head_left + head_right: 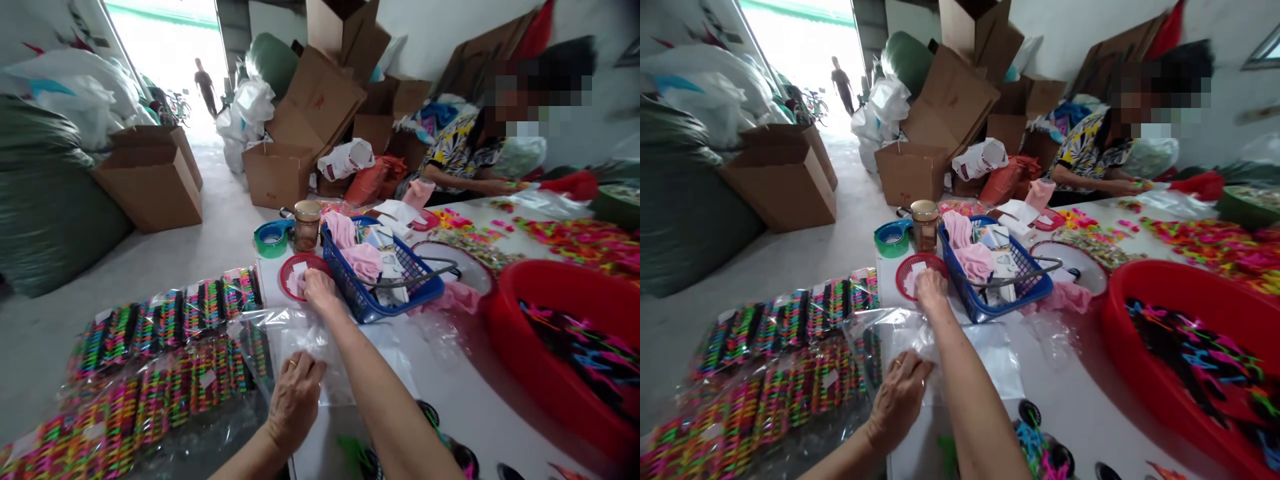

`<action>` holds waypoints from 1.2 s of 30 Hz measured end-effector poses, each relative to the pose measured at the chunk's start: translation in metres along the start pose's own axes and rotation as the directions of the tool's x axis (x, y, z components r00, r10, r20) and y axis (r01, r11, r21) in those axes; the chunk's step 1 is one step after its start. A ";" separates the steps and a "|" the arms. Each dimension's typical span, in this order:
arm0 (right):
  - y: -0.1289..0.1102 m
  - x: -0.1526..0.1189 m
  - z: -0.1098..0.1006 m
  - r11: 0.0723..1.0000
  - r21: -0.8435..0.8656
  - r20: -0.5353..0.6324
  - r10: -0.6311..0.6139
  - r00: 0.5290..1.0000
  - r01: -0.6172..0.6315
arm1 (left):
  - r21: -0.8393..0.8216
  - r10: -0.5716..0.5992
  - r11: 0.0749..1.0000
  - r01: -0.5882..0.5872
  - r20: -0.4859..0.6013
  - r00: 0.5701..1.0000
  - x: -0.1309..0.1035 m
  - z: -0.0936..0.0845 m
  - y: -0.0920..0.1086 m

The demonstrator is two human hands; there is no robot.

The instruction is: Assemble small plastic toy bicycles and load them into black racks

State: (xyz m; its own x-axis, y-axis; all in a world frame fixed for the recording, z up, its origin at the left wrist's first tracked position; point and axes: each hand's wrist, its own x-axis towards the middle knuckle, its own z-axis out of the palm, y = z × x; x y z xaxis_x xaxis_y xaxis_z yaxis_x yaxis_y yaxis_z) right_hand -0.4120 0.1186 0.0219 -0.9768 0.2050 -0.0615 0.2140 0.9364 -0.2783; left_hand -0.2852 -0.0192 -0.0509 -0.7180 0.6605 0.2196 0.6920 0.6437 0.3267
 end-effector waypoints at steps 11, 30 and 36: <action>-0.013 -0.021 -0.021 0.996 0.037 -0.187 0.083 0.979 -0.077 | 0.000 0.030 1.000 -0.030 -0.009 1.000 0.001 -0.008 0.002; 0.087 -0.504 -0.100 0.641 0.649 -0.285 0.704 0.651 -0.409 | -0.153 0.203 0.970 -0.191 0.069 0.977 0.026 -0.036 -0.012; 0.088 -0.536 -0.048 0.809 0.426 -0.451 0.577 0.681 -0.404 | -0.279 -0.017 0.959 -0.042 -0.207 0.978 0.045 -0.129 0.055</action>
State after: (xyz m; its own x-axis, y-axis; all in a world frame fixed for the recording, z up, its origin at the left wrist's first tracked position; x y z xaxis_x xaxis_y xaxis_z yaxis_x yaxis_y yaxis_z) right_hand 0.1305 0.1051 0.0768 -0.5416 0.8086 0.2300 0.5683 0.5538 -0.6086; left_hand -0.2896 -0.0040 0.0955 -0.7297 0.5547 0.3997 0.6734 0.4819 0.5607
